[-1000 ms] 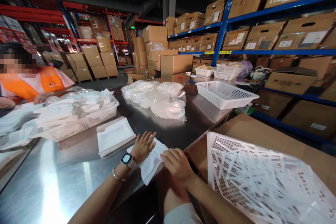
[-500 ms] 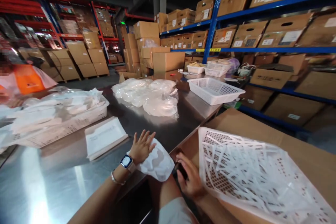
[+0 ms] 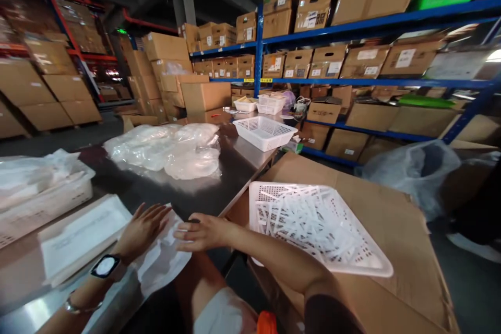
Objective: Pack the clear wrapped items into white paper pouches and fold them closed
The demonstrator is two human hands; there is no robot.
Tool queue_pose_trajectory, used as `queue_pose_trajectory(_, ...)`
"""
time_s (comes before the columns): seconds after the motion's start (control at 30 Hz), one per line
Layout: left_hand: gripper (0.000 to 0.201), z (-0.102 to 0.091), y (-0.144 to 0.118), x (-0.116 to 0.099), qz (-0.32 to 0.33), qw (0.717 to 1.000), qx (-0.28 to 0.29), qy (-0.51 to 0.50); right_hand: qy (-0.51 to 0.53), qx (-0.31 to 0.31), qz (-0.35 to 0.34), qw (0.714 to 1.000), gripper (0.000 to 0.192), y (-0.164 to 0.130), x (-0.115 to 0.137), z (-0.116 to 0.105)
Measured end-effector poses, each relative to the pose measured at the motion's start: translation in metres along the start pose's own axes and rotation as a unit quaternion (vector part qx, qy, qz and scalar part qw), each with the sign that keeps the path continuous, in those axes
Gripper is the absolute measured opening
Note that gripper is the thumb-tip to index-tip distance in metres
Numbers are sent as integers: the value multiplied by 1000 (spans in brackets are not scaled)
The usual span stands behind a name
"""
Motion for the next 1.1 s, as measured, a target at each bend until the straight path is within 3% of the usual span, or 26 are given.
queue_pose_trajectory(0.1, 37, -26, -13, -19, -47, 998, 35, -38, 1, -25, -25, 999, 24, 2, 7, -5)
queue_pose_trajectory(0.23, 46, -48, -51, -38, -102, 985, 108, -89, -3, -76, 56, 996, 20, -23, -4, -19)
queue_pose_trajectory(0.37, 75, -64, -82, -43, -68, 991, 109, -33, 2, -76, 86, 993, 31, -49, -25, -15)
queue_pose_trajectory(0.47, 82, -60, -90, -42, -59, 993, 106, -1, 17, -55, 64, 996, 39, -44, -40, -4)
queue_pose_trajectory(0.6, 62, -38, -83, -41, -86, 992, 86, 19, 49, -62, 27, 996, 49, -18, -54, 10)
queue_pose_trajectory(0.7, 46, -24, -79, -47, -72, 995, 75, 4, 95, -58, -7, 994, 46, -3, -52, 21)
queue_pose_trajectory(0.77, 40, -26, -82, -48, -74, 995, 64, -13, 142, -54, -2, 988, 43, 1, -48, 24)
queue_pose_trajectory(0.83, 37, -40, -88, -50, -92, 993, 49, -52, 204, -60, 14, 977, 41, 2, -41, 20)
queue_pose_trajectory(0.9, 37, -67, -92, -54, -122, 985, 10, -117, 275, -81, 47, 957, 41, 5, -32, 8)
queue_pose_trajectory(0.97, 38, -101, -95, -56, -183, 964, -65, -183, 360, -110, 124, 918, 47, 10, -29, -7)
queue_pose_trajectory(1.03, 44, -131, -99, -52, -279, 920, -153, -230, 429, -113, 268, 855, 54, 16, -33, -11)
queue_pose_trajectory(1.1, 55, -148, -106, -43, -387, 851, -221, -279, 440, -110, 432, 780, 58, 19, -41, -8)
Point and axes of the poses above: each hand's wrist, its own y-axis towards the middle knuckle, its own z-axis out of the palm, x = y × z, the point moved 8 cm from there along y, towards the middle knuckle, and after that the axes turned 13 degrees about -x, right-handed, at the moved point
